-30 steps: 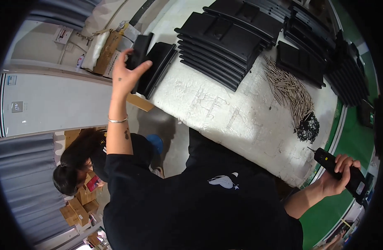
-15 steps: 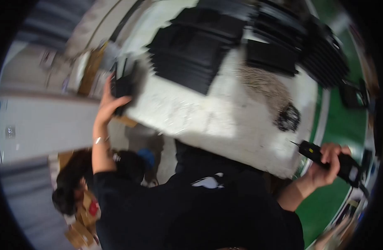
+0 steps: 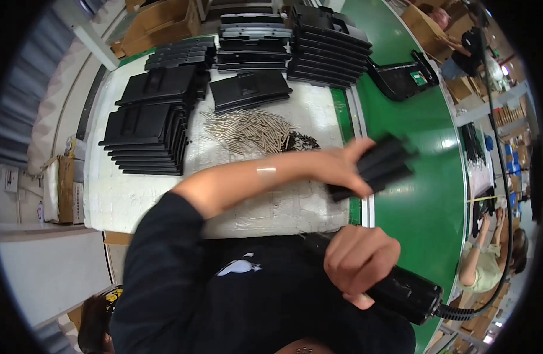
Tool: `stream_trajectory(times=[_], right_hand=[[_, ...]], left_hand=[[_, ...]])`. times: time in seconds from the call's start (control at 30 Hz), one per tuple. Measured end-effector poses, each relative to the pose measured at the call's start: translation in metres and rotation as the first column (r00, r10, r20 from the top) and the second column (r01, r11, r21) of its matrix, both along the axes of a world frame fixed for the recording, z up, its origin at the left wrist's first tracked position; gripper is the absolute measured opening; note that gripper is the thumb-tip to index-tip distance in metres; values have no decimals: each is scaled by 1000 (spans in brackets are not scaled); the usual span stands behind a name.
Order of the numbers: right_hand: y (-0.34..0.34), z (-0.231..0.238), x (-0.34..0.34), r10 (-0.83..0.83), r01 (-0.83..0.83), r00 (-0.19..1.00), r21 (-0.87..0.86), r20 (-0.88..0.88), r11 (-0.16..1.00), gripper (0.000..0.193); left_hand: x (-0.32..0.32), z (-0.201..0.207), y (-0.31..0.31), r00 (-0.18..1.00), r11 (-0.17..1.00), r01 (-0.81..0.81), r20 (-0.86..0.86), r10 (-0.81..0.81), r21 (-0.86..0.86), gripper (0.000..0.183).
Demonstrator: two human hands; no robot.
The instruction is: Using an electric screwdriver to fasten screws into black plastic components on an assembly line.
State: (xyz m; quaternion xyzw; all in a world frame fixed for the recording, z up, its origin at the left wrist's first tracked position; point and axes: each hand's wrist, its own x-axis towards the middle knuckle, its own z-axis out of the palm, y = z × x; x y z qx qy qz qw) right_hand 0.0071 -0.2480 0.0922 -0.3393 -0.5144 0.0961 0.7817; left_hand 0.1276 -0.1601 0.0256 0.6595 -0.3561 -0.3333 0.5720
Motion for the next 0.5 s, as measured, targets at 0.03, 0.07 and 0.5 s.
stream_trajectory(times=[0.03,0.07,0.5], right_hand=[[0,2,-2,-13,14,1000,14,-10,1000,23],[-1,2,-4,-42,43,999,28,-21,999,19],[-48,-17,16,-406,425,892,61,-199,903,21]], left_hand=[[-1,5,-41,986,987,149,-78,-145,53,108],[-13,-11,-89,976,976,216,-23,-216,-9,108],[67,-7,33,560,820,-572,735,383,8,50]])
